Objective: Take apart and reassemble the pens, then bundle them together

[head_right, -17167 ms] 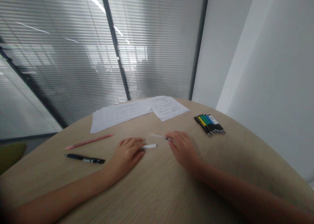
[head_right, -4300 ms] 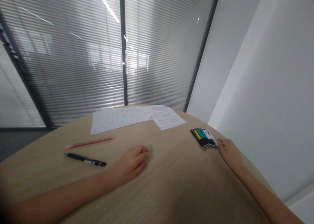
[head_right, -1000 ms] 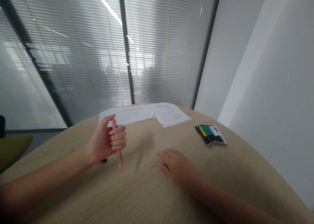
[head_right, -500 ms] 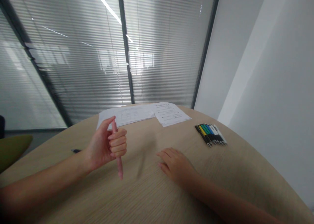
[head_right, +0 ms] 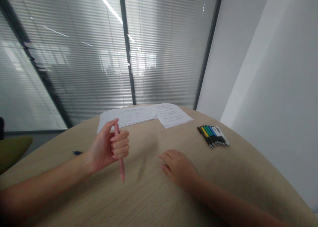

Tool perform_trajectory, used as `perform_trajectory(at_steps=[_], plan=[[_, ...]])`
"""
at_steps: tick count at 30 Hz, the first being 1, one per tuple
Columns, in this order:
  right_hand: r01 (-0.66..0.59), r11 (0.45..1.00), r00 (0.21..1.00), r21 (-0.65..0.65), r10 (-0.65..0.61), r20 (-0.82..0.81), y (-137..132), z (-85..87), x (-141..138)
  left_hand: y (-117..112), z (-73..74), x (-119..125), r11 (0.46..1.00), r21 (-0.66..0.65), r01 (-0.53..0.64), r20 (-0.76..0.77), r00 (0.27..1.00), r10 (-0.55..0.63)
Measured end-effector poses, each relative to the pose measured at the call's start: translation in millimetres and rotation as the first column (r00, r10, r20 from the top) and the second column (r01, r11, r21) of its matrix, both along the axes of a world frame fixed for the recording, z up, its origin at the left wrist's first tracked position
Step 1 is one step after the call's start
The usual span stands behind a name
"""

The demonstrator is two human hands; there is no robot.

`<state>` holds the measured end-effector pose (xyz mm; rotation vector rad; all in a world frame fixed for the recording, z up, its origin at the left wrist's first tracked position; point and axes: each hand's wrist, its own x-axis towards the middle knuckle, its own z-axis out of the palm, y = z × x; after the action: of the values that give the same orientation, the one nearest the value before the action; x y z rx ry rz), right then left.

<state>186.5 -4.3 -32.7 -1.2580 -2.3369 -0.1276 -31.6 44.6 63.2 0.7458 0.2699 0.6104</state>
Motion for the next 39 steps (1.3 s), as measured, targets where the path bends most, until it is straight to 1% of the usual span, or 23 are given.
perform_trajectory(at_steps=[9, 13, 15, 16, 17, 19, 21, 23, 26, 28, 30, 32, 34, 35, 37, 39], plan=[[-0.003, 1.0, 1.0, -0.016, 0.003, -0.002, -1, 1.9, 1, -13, -4.4, 5, 0.999, -0.033, -0.031, 0.019, 0.999, 0.032], [-0.022, 0.999, 1.0, -0.029, 0.021, -0.021, -3, 2.2, -1, -20, -8.7, 11, 0.999, -0.033, -0.001, 0.025, 1.0, 0.002], [-0.084, 0.995, 0.995, -0.053, 0.081, -0.065, -10, 4.2, -7, -26, -11.0, 14, 0.999, -0.023, 0.032, 0.023, 0.999, -0.032], [-0.136, 0.988, 0.986, -0.073, 0.128, -0.11, -16, 5.8, -12, -30, -12.1, 15, 0.999, -0.018, 0.042, 0.022, 0.999, -0.042], [-0.197, 0.975, 0.969, -0.103, 0.178, -0.171, -22, 7.9, -18, -34, -13.1, 16, 0.999, -0.014, 0.046, 0.021, 0.999, -0.046], [-0.318, 0.931, 0.916, -0.177, 0.254, -0.312, -37, 12.7, -31, -42, -14.6, 19, 1.0, -0.015, 0.023, 0.027, 0.999, -0.023], [-0.396, 0.887, 0.87, -0.235, 0.281, -0.404, -50, 17.0, -42, -49, -15.8, 22, 0.999, -0.02, -0.029, 0.041, 0.999, 0.03], [-0.415, 0.852, 0.85, -0.32, 0.237, -0.47, -58, 18.8, -49, -53, -16.7, 25, 0.996, -0.034, -0.085, 0.034, 0.996, 0.086], [-0.344, 0.804, 0.858, -0.485, 0.06, -0.51, -58, 15.6, -49, -52, -17.9, 27, 0.988, -0.024, -0.156, 0.001, 0.988, 0.156], [-0.28, 0.794, 0.86, -0.54, -0.043, -0.508, -51, 11.4, -44, -47, -18.8, 27, 0.978, 0.046, -0.202, -0.029, 0.979, 0.204], [-0.226, 0.826, 0.848, -0.517, -0.095, -0.522, -42, 8.0, -36, -39, -20.3, 25, 0.957, 0.167, -0.239, -0.093, 0.962, 0.256], [-0.16, 0.87, 0.831, -0.467, -0.137, -0.539, -32, 6.6, -28, -28, -22.9, 23, 0.917, 0.303, -0.258, -0.181, 0.93, 0.321], [-0.053, 0.898, 0.821, -0.437, -0.21, -0.531, -23, 6.8, -19, -17, -26.9, 20, 0.87, 0.421, -0.258, -0.266, 0.882, 0.39], [0.0, 0.906, 0.816, -0.423, -0.245, -0.524, -19, 7.1, -15, -12, -29.3, 18, 0.852, 0.465, -0.24, -0.298, 0.864, 0.407], [0.087, 0.914, 0.789, -0.395, -0.305, -0.533, -14, 7.3, -7, -2, -34.7, 16, 0.844, 0.503, -0.186, -0.339, 0.856, 0.39], [0.14, 0.912, 0.74, -0.385, -0.355, -0.571, -11, 6.2, -2, 6, -40.2, 14, 0.858, 0.483, -0.176, -0.353, 0.857, 0.375]])
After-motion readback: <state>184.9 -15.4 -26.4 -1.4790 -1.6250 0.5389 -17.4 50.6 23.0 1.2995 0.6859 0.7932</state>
